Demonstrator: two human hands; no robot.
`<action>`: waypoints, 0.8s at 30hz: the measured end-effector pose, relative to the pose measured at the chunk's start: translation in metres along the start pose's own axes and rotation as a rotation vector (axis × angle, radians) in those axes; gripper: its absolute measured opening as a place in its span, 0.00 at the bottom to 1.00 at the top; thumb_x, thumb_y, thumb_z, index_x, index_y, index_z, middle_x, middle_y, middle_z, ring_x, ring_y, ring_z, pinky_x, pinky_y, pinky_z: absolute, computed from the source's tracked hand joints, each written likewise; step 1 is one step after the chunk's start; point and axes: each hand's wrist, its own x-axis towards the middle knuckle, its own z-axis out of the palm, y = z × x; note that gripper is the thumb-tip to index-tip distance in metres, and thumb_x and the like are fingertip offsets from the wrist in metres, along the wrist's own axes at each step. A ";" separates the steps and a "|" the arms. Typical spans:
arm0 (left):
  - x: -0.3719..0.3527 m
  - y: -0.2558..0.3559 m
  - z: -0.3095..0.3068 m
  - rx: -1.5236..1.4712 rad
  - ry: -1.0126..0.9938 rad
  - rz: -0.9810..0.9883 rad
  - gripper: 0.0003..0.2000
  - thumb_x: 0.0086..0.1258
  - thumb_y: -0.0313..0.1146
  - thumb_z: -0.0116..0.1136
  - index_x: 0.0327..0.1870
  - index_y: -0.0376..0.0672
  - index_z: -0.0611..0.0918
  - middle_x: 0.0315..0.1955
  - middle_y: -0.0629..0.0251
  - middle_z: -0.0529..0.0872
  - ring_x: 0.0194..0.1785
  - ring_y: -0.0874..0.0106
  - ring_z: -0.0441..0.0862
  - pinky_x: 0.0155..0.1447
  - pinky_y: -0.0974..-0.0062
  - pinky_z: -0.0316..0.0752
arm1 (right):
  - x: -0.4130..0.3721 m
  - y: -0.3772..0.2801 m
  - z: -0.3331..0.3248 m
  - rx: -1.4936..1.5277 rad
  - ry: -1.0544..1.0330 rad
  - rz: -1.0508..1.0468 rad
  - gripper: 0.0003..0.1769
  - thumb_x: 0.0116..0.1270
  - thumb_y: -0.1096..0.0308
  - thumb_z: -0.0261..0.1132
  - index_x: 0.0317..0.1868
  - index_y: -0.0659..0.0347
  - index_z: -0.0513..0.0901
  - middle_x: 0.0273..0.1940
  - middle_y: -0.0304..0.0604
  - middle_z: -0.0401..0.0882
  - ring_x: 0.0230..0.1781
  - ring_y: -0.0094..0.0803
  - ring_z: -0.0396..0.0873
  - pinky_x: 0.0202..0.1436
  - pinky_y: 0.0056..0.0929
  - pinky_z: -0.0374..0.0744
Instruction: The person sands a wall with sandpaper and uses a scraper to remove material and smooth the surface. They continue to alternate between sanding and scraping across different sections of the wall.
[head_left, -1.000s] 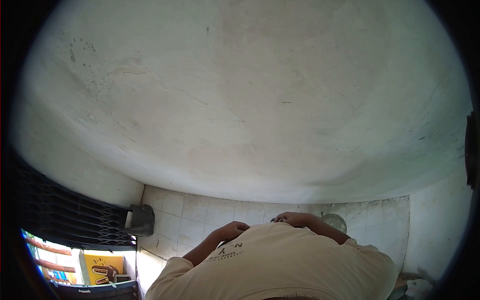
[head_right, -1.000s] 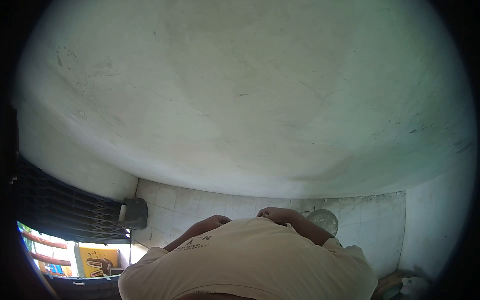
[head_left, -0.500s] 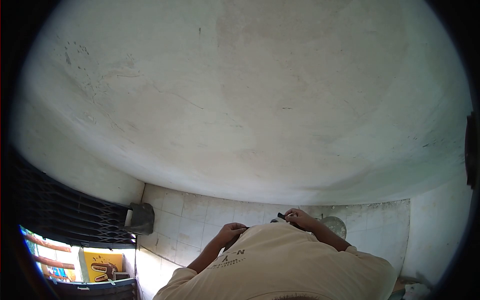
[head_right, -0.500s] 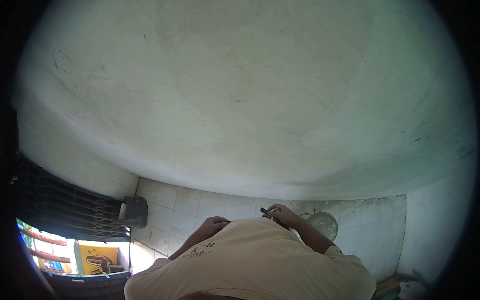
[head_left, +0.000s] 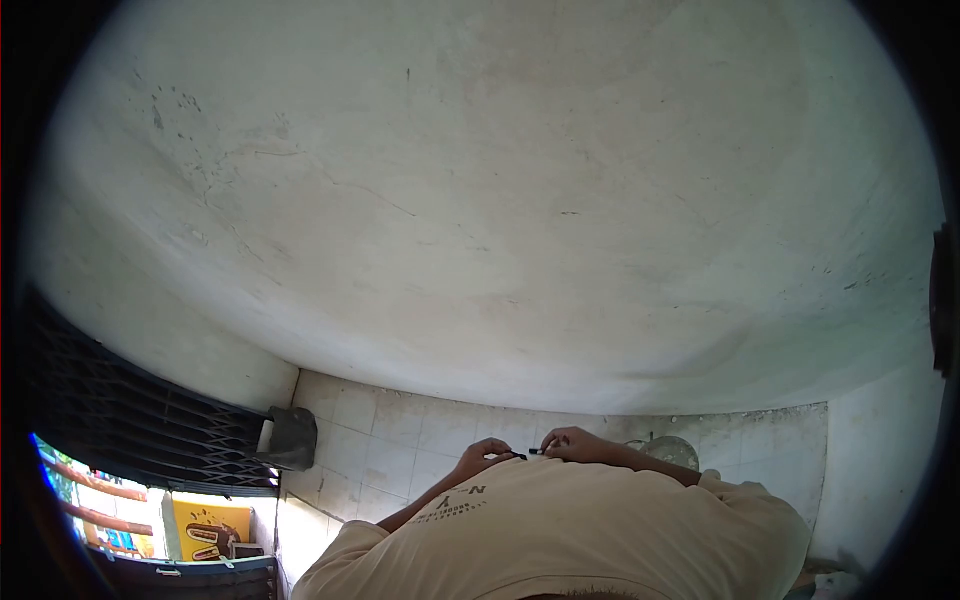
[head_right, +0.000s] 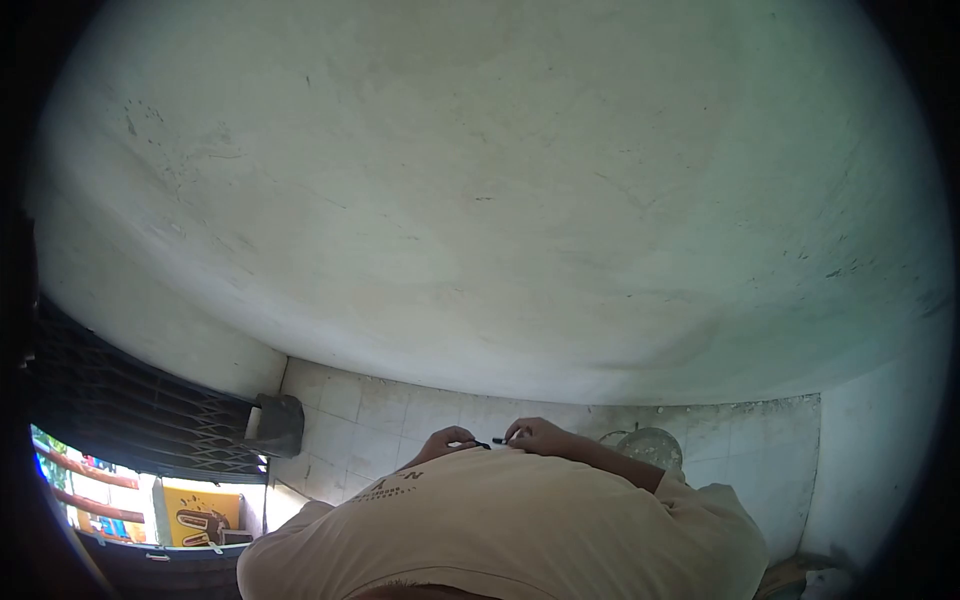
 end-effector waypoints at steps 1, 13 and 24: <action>0.004 -0.010 0.002 0.005 0.002 0.003 0.13 0.65 0.36 0.69 0.44 0.37 0.84 0.39 0.65 0.87 0.45 0.78 0.82 0.50 0.76 0.77 | 0.004 0.004 0.003 0.020 -0.098 -0.021 0.15 0.66 0.62 0.67 0.49 0.61 0.81 0.35 0.37 0.82 0.34 0.20 0.75 0.38 0.24 0.74; 0.007 -0.005 0.000 -0.026 0.032 -0.022 0.09 0.67 0.32 0.66 0.42 0.38 0.83 0.37 0.64 0.87 0.44 0.76 0.82 0.51 0.76 0.78 | 0.005 0.015 0.001 0.127 -0.202 -0.056 0.17 0.69 0.59 0.64 0.51 0.62 0.81 0.39 0.38 0.83 0.39 0.22 0.77 0.45 0.26 0.75; 0.073 -0.043 0.013 -0.206 -0.261 0.145 0.06 0.64 0.24 0.59 0.40 0.41 0.78 0.34 0.66 0.85 0.28 0.81 0.77 0.33 0.84 0.71 | 0.018 0.022 0.000 0.056 -0.220 -0.072 0.18 0.66 0.58 0.65 0.51 0.59 0.83 0.38 0.36 0.83 0.39 0.22 0.75 0.45 0.28 0.74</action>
